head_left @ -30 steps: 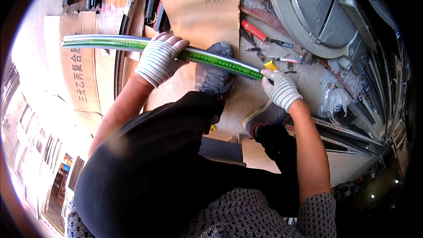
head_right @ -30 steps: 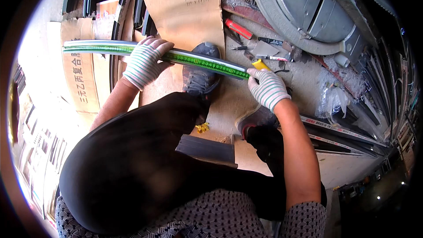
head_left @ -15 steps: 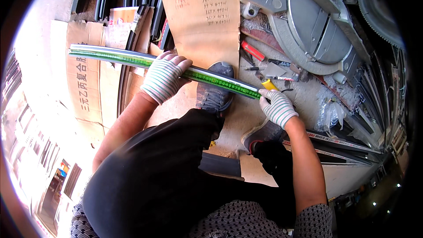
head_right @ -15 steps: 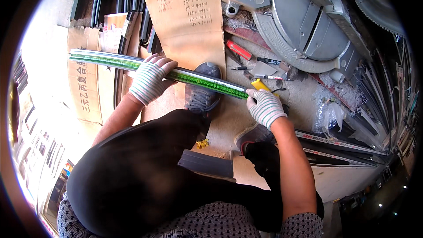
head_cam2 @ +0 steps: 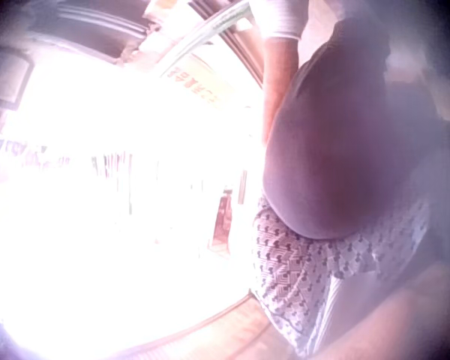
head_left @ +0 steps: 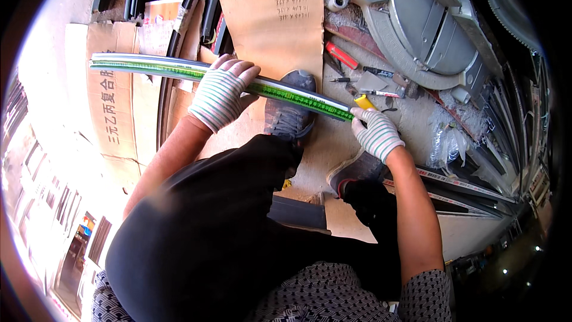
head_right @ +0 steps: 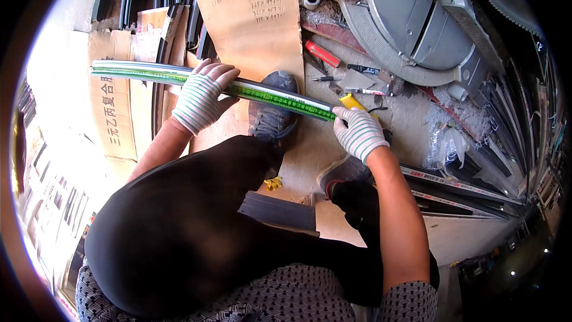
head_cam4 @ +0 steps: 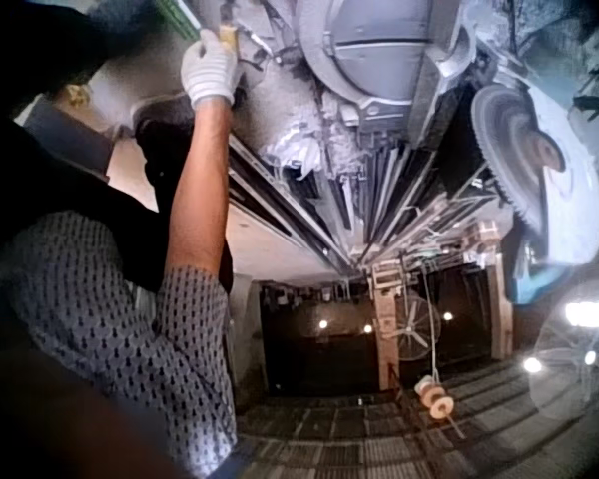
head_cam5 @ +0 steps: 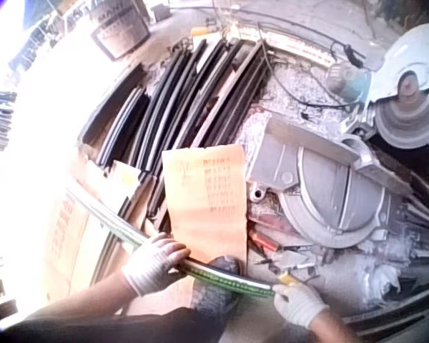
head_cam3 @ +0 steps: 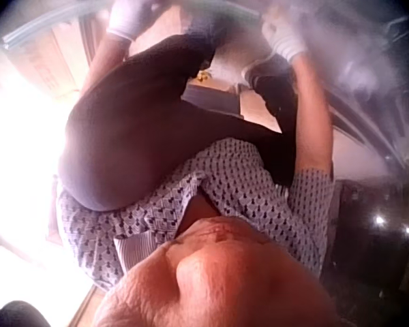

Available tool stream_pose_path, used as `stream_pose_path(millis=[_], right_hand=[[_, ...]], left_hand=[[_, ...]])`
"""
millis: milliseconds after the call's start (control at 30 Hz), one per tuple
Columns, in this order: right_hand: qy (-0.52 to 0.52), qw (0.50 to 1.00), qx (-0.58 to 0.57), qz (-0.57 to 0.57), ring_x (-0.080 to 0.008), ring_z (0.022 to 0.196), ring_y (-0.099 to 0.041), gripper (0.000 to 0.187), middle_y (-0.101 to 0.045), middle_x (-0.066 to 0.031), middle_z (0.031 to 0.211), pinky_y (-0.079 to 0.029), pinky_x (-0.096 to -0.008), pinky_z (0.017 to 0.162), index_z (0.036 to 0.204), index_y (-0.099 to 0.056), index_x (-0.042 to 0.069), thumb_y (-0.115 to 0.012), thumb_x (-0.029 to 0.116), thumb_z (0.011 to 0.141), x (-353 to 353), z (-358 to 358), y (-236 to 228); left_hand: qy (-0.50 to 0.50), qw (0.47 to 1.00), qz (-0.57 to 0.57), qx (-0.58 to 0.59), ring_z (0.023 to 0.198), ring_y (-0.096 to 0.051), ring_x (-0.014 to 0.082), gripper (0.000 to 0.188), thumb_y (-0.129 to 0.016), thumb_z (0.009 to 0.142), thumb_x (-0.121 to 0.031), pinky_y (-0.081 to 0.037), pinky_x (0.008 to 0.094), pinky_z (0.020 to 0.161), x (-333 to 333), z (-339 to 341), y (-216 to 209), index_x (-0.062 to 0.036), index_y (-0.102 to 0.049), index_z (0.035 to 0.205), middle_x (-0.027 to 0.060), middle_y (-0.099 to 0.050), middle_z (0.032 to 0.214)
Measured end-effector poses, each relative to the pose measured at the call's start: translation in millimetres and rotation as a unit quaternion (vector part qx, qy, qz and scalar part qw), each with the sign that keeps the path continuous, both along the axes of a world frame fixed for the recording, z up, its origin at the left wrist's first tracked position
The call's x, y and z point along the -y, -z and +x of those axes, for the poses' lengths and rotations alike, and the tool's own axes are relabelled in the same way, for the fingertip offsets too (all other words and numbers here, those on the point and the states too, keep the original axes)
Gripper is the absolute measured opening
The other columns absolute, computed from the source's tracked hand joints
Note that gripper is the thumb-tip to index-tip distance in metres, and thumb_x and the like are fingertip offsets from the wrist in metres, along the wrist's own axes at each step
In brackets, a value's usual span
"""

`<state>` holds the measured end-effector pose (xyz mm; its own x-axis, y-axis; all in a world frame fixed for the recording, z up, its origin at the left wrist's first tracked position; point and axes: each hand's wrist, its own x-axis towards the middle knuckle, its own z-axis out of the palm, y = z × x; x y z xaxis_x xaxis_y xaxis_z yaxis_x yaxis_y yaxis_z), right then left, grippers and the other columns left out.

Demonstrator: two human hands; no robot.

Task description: The person measures a long metal profile with a tape measure and marks the measurement with a marker. The person then uses a miter saw to cut the profile at the marked location.

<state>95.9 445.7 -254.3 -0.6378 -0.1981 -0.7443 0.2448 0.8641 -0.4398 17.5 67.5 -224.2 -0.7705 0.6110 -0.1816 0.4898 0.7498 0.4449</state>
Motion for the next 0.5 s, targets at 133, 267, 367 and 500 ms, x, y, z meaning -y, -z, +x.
stream_pose_path(millis=[133, 267, 367, 500], right_hand=[[0.006, 1.000, -0.011, -0.008, -0.0405, 0.083, -0.068, 0.032, -0.070, -0.0247, 0.094, -0.054, -0.0482, 0.078, 0.119, -0.075, 0.011, -0.061, 0.028, 0.095, 1, 2, -3], [-0.002, 1.000, -0.017, -0.003, -0.0407, 0.084, -0.068, 0.032, -0.070, -0.0249, 0.095, -0.054, -0.0478, 0.079, 0.118, -0.076, 0.011, -0.061, 0.027, 0.095, 2, -1, -5], [0.007, 1.000, -0.018, -0.009, -0.0409, 0.085, -0.068, 0.032, -0.070, -0.0247, 0.095, -0.054, -0.0477, 0.080, 0.118, -0.076, 0.011, -0.061, 0.027, 0.094, 2, 1, -5], [-0.006, 1.000, -0.020, 0.005, -0.0407, 0.087, -0.068, 0.031, -0.070, -0.0239, 0.096, -0.054, -0.0478, 0.082, 0.117, -0.076, 0.012, -0.061, 0.027, 0.095, 4, -2, -10]], left_hand=[[-0.003, 1.000, 0.003, 0.009, 0.124, -0.058, 0.0354, 0.058, -0.083, 0.076, -0.021, -0.039, 0.0509, 0.116, -1, 7, -3, -0.0066, -0.062, 0.129, 0.0150, -0.063, 0.128], [-0.007, 1.000, 0.005, 0.006, 0.128, -0.055, 0.0365, 0.060, -0.081, 0.077, -0.021, -0.037, 0.0532, 0.119, -1, 9, -5, -0.0067, -0.060, 0.132, 0.0163, -0.061, 0.132], [-0.018, 1.000, 0.007, -0.008, 0.129, -0.055, 0.0363, 0.061, -0.082, 0.077, -0.019, -0.038, 0.0534, 0.117, 0, 15, -6, -0.0063, -0.060, 0.132, 0.0155, -0.061, 0.133], [-0.025, 1.000, 0.016, -0.005, 0.128, -0.055, 0.0359, 0.060, -0.083, 0.077, -0.018, -0.039, 0.0530, 0.116, -3, 17, -5, -0.0063, -0.061, 0.132, 0.0149, -0.061, 0.133]])
